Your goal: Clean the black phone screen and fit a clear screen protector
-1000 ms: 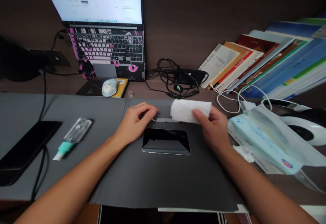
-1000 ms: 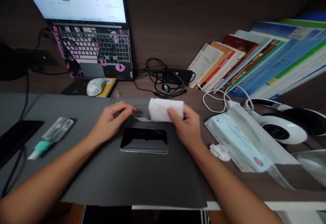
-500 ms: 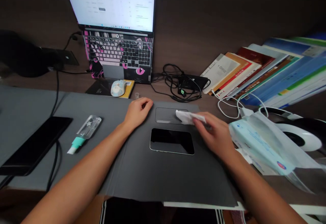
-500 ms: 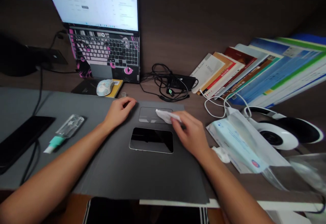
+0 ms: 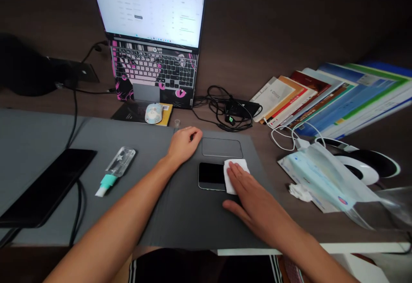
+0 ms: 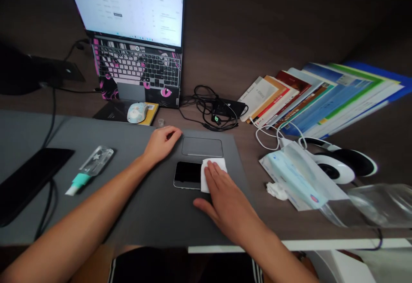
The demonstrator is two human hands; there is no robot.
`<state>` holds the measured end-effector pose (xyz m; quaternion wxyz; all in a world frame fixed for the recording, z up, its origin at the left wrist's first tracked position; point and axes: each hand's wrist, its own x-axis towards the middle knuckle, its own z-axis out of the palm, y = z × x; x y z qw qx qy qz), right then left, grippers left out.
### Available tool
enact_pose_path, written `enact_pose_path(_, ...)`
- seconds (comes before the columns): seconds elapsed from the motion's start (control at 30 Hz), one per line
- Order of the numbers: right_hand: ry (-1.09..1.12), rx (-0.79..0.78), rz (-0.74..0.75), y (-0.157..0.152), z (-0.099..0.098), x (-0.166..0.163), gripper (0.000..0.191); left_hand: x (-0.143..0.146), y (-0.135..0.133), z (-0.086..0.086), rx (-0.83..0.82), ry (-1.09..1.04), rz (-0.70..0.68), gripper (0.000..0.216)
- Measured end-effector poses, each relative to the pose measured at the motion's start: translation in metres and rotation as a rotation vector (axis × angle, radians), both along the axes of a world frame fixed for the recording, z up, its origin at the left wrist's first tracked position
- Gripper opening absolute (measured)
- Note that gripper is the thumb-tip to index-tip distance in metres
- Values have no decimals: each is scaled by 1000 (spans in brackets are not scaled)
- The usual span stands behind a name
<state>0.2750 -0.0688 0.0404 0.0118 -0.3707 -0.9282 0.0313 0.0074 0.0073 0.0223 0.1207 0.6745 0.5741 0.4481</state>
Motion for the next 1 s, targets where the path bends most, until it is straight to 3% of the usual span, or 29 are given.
enact_pose_path(0.13,13,-6,-141,-14,-4,-28,88,0,0,1,-6,-2,-5,26)
enact_pose_path(0.27,27,-101,-61,-24,2,-82,97,-1,-1,0,-21,-18,-13,27)
enact_pose_path(0.33,58,-132,20,-24,5,-94,98,-2,-1,-2,-31,-25,-17,29)
enact_pose_path(0.43,66,-143,33,-22,4,-76,93,-4,-1,-3,-46,-31,-17,32)
enact_pose_path(0.57,55,-98,-111,-17,-3,-24,85,-3,-2,-2,-47,-26,-28,33)
enact_pose_path(0.67,63,-74,-194,-14,-7,-11,83,-1,-1,-1,-45,-18,-45,32)
enact_pose_path(0.8,61,-47,-232,-11,-6,-45,93,-1,-1,-2,-53,-12,-47,33)
enact_pose_path(1.0,67,-74,-101,-14,-3,-100,98,-3,0,-5,-71,-18,-50,36)
